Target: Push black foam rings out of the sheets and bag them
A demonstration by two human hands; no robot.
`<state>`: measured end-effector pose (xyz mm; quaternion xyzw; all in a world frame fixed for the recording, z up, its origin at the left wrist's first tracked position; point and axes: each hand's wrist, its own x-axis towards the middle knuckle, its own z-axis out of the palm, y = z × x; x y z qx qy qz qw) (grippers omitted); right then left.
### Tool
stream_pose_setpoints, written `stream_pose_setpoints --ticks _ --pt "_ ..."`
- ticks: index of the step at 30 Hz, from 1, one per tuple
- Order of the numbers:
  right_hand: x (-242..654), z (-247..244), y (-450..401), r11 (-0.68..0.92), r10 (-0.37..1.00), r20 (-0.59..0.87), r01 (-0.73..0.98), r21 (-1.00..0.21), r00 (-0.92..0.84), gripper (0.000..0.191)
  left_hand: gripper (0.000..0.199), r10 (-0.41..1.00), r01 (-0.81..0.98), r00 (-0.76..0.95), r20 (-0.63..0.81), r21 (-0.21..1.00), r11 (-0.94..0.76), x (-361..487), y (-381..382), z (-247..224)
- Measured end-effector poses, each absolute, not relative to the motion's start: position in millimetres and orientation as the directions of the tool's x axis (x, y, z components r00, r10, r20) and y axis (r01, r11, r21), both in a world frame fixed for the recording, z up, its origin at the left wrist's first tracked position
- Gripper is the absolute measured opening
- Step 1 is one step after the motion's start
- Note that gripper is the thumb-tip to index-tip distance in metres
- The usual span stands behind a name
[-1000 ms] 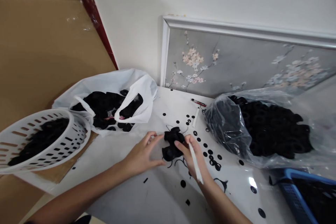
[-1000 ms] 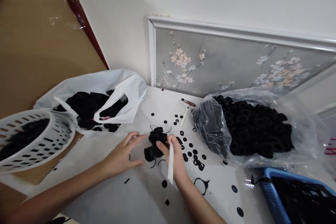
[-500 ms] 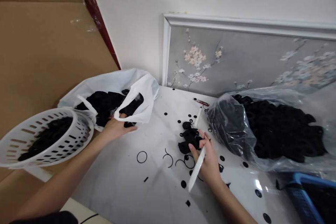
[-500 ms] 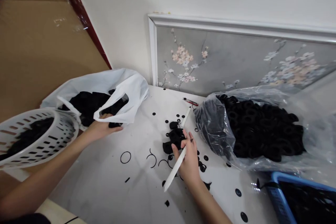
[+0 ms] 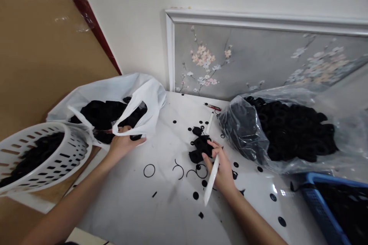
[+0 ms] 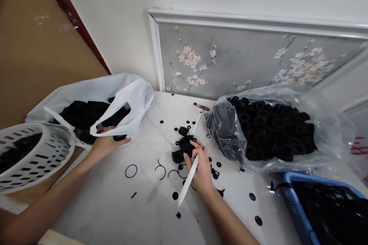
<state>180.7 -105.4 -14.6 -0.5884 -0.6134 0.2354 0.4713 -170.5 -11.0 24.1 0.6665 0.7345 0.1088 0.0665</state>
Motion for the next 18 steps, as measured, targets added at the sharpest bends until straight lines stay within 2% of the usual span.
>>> stream_pose_setpoints --ticks 6,10,13,18 --pt "183.2 -19.6 -100.7 0.182 0.944 0.282 0.445 -0.877 0.171 0.025 0.048 0.981 0.976 -0.028 0.193 0.217 -0.015 -167.2 -9.6 11.6" --pt "184.0 -21.1 -99.5 0.163 0.947 0.258 0.409 -0.898 0.191 0.026 0.041 0.973 0.965 0.069 0.22 0.233 -0.121 -165.2 -8.6 10.6" --pt "185.9 -21.2 -99.2 0.142 0.947 0.235 0.372 -0.917 0.219 0.027 0.042 0.962 0.954 0.126 0.244 0.237 -0.185 -163.7 -8.2 13.3" --pt "188.4 -18.9 -98.3 0.123 0.948 0.214 0.352 -0.928 0.233 0.028 0.042 0.957 0.956 0.198 0.213 0.175 -0.237 -159.7 -9.1 22.7"
